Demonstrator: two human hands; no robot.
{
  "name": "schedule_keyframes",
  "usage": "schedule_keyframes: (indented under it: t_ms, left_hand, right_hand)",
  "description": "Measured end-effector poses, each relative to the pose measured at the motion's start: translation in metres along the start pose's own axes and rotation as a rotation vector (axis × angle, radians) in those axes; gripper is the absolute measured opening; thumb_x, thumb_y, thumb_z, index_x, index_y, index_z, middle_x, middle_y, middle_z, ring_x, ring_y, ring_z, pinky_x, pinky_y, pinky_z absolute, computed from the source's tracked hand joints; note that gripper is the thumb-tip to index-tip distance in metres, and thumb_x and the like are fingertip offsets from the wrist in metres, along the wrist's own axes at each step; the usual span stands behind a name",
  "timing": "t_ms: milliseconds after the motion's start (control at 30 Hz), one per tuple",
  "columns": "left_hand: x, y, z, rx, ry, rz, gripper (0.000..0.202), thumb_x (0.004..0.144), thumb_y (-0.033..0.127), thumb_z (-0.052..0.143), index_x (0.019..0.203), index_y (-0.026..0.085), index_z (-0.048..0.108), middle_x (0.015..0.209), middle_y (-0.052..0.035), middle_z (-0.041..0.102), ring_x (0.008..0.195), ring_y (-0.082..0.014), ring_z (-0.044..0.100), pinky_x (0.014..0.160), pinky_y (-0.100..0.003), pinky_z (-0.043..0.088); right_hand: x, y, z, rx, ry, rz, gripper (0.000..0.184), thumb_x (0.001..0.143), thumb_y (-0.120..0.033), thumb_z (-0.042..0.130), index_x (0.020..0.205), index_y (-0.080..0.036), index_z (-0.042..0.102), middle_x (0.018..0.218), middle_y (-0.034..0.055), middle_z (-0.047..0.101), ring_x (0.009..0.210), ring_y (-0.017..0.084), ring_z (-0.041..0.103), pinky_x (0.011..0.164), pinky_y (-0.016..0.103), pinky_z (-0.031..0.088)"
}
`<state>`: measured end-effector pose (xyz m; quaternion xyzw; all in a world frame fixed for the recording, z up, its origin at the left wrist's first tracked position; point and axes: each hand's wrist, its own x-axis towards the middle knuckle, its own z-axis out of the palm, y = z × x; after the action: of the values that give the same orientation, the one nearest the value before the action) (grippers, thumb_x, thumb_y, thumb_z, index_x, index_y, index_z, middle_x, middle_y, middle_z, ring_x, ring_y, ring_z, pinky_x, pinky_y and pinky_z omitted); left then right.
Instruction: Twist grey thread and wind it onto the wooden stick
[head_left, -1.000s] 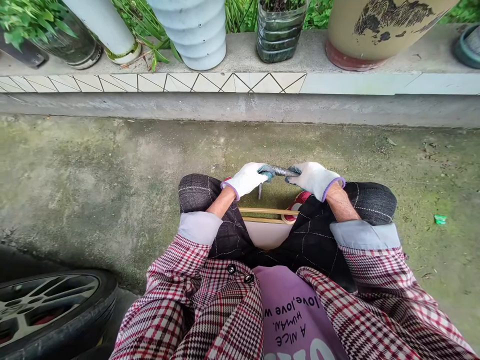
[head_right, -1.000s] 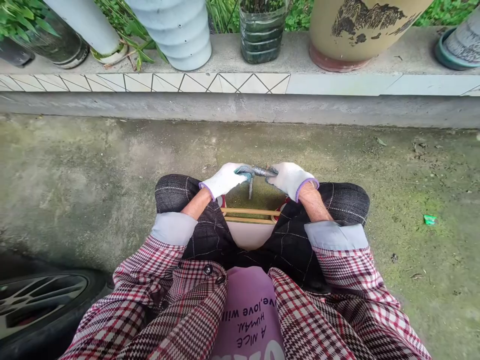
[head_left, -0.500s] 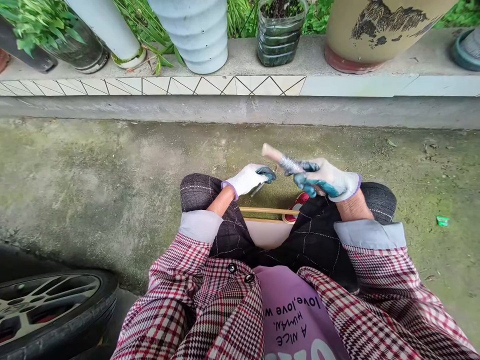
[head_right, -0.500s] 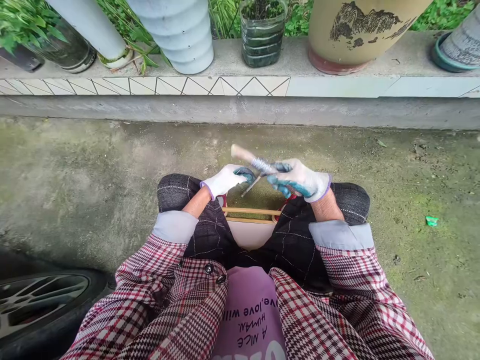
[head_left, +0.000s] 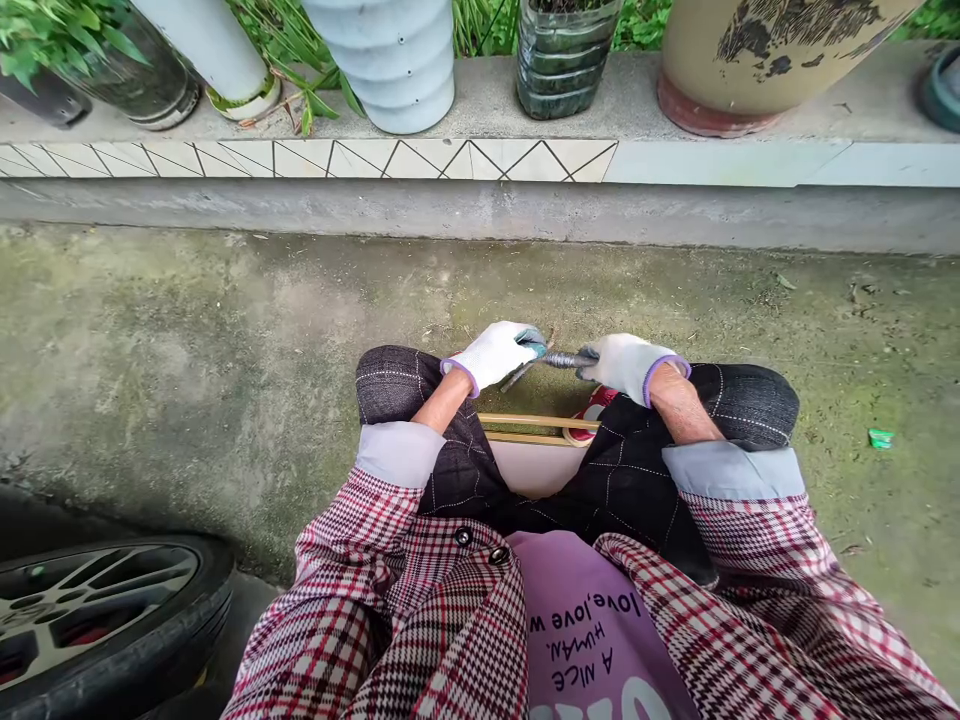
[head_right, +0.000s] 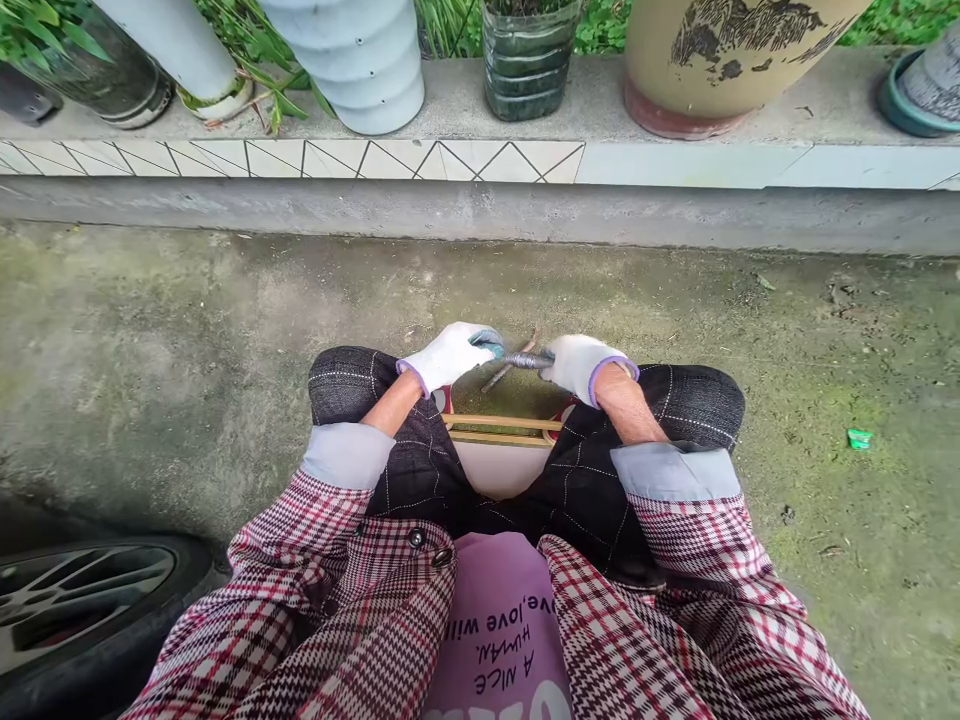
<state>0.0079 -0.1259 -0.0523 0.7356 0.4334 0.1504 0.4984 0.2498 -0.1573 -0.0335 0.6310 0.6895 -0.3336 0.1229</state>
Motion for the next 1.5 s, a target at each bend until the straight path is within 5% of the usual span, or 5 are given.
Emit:
schedule_keyframes:
  t_ms: [133,433,767,1133,1500]
  left_hand:
    - [0.002,-0.003,0.007,-0.176,0.003,-0.042,0.021,0.080,0.023,0.065,0.090,0.014,0.080,0.087,-0.0019,0.077,0.082,-0.0160,0.064,0.080,-0.028,0.050]
    - [-0.005,0.014,0.006,-0.443,-0.045,-0.116,0.018,0.078,0.024,0.073,0.091,0.012,0.079,0.091,-0.0072,0.080,0.086,-0.0172,0.069,0.087,-0.032,0.055]
    - [0.000,-0.003,-0.001,-0.050,-0.053,0.018,0.022,0.079,0.022,0.064,0.092,0.015,0.081,0.091,-0.0027,0.079,0.086,-0.0177,0.066,0.082,-0.029,0.049]
    - [-0.001,0.007,0.002,-0.097,0.017,-0.067,0.016,0.079,0.023,0.065,0.082,0.015,0.078,0.074,-0.0003,0.072,0.074,-0.0158,0.060,0.074,-0.028,0.047]
    - [-0.002,0.014,0.007,-0.499,-0.028,-0.159,0.013,0.077,0.017,0.068,0.085,0.012,0.077,0.087,-0.0065,0.079,0.080,-0.0156,0.067,0.084,-0.031,0.053]
  right_hand:
    - [-0.004,0.001,-0.015,0.022,0.127,0.064,0.025,0.091,-0.038,0.069,0.103,-0.019,0.078,0.083,0.0086,0.074,0.069,0.021,0.063,0.061,0.031,0.043]
    - [-0.032,-0.010,-0.011,0.915,0.190,-0.059,0.031,0.074,-0.043,0.083,0.084,-0.018,0.069,0.063,-0.0025,0.057,0.051,0.009,0.047,0.042,0.023,0.040]
    - [-0.047,-0.016,-0.014,0.640,-0.301,-0.246,0.024,0.070,-0.039,0.081,0.079,-0.018,0.076,0.065,-0.0013,0.066,0.050,0.009,0.051,0.045,0.022,0.038]
    - [0.002,0.000,-0.004,0.043,0.087,0.017,0.015,0.082,-0.034,0.074,0.087,-0.021,0.078,0.072,0.0082,0.070,0.064,0.022,0.061,0.059,0.034,0.040]
    - [-0.028,-0.009,-0.013,0.929,0.252,-0.048,0.030,0.076,-0.040,0.079,0.094,-0.017,0.073,0.067,-0.0010,0.060,0.049,0.010,0.048,0.042,0.025,0.040]
